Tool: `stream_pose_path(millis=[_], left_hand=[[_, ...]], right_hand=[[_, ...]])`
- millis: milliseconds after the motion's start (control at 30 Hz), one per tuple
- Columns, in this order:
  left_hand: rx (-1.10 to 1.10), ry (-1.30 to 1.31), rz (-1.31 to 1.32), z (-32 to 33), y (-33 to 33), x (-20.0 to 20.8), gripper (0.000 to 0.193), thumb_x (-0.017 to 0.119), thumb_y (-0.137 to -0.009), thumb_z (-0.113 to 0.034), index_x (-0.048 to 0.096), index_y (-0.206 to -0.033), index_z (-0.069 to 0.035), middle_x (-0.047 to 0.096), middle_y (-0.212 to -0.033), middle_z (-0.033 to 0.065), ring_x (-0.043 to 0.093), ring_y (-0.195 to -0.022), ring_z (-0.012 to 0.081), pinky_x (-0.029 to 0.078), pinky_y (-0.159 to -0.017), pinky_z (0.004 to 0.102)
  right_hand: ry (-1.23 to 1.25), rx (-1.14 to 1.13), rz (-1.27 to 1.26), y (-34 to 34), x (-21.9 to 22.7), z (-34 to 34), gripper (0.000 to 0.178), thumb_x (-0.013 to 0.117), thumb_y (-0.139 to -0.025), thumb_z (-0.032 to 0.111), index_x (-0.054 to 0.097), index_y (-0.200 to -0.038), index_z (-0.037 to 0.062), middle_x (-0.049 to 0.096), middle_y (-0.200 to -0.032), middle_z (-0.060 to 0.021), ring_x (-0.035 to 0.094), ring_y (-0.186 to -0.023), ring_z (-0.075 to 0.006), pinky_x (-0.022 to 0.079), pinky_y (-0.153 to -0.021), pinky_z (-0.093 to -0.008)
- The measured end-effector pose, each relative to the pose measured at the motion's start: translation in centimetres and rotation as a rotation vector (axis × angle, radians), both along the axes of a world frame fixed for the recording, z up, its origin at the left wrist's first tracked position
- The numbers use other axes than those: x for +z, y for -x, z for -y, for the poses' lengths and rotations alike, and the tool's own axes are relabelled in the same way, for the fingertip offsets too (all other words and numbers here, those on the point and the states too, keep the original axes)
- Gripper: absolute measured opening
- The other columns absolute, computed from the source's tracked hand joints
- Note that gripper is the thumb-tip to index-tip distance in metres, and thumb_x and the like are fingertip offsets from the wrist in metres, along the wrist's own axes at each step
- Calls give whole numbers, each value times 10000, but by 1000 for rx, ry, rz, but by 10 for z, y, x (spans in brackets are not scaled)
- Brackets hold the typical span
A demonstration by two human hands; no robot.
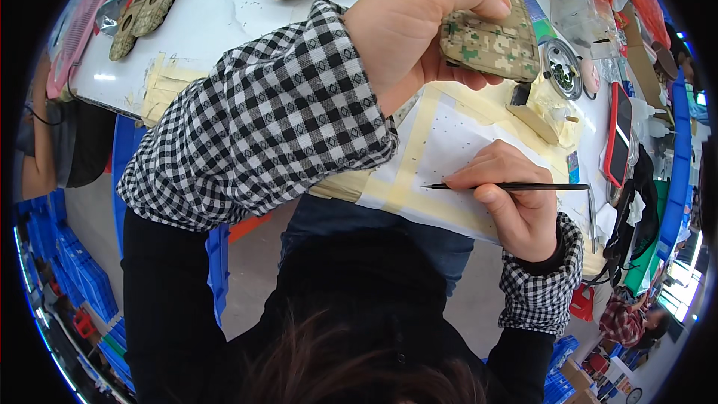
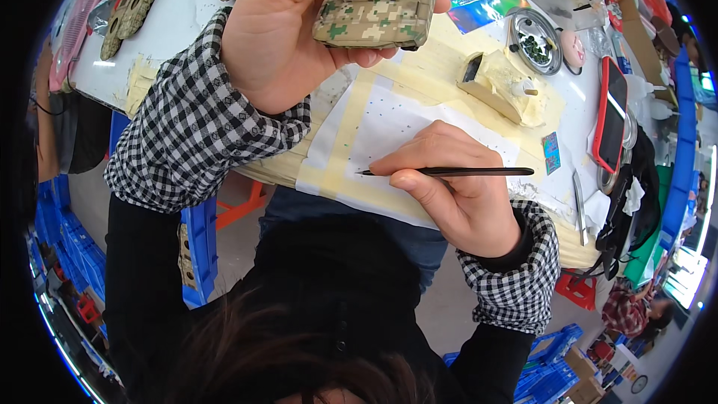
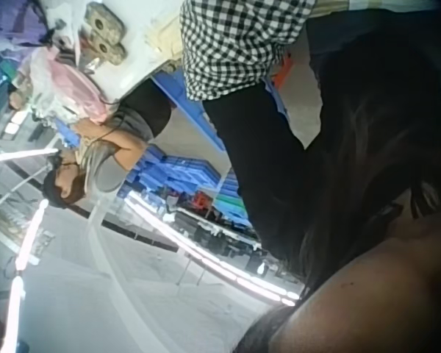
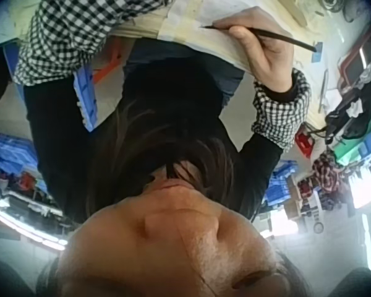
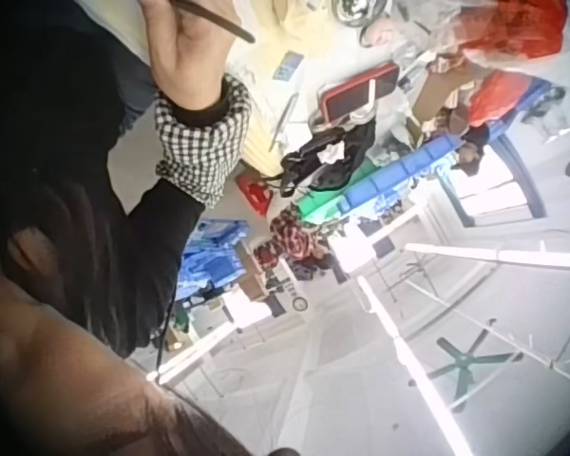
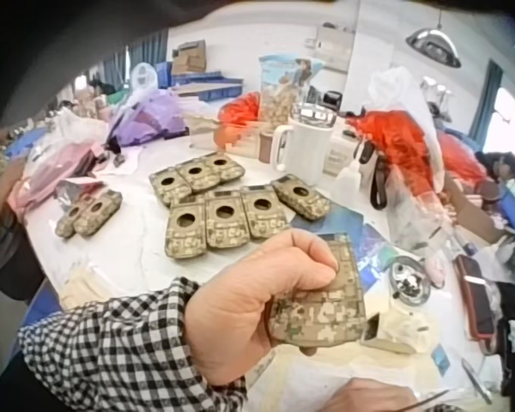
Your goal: Applying detail paint to camouflage toy tank hulls at a factory workbench.
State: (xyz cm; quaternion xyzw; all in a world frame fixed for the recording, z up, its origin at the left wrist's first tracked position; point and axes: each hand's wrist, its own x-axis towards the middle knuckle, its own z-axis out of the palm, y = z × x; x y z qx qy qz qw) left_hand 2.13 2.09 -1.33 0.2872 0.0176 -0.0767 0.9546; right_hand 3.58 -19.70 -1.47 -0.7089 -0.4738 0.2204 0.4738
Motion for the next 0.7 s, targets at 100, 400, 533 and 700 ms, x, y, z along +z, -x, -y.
stream_pose_path(millis=[100,400,533,700], left_hand=[[-58,-14,78,-4,-4,-2,109,521,-900,-101,507,-991,-45,552,-843,39,560,-704,123,499,-614,260],[5,-29,-49,2,-1,3,107,520,-900,-104,506,-990,-47,548,-834,39,556,-688,127,495,-604,259],[-24,-13,71,-1,0,0,107,521,-900,-106,507,-987,-47,547,-832,37,554,-686,126,495,-602,259],[8,-65,26,2,-2,0,110,523,-900,-112,506,-987,-46,546,-827,37,553,-682,125,494,-600,259]], right_hand=[[1,0,-5,0,0,1,135,642,-855,113,683,-887,-11,684,-840,-76,571,-730,-208,447,-686,-309],[-5,7,-4,-1,1,2,138,641,-856,113,682,-895,-13,681,-843,-79,573,-736,-207,450,-688,-308],[2,3,3,-1,0,1,143,643,-856,120,682,-898,-11,681,-844,-78,574,-738,-207,450,-690,-308],[9,1,11,-1,0,2,141,645,-855,121,682,-896,-8,681,-843,-76,577,-739,-207,450,-691,-308]])
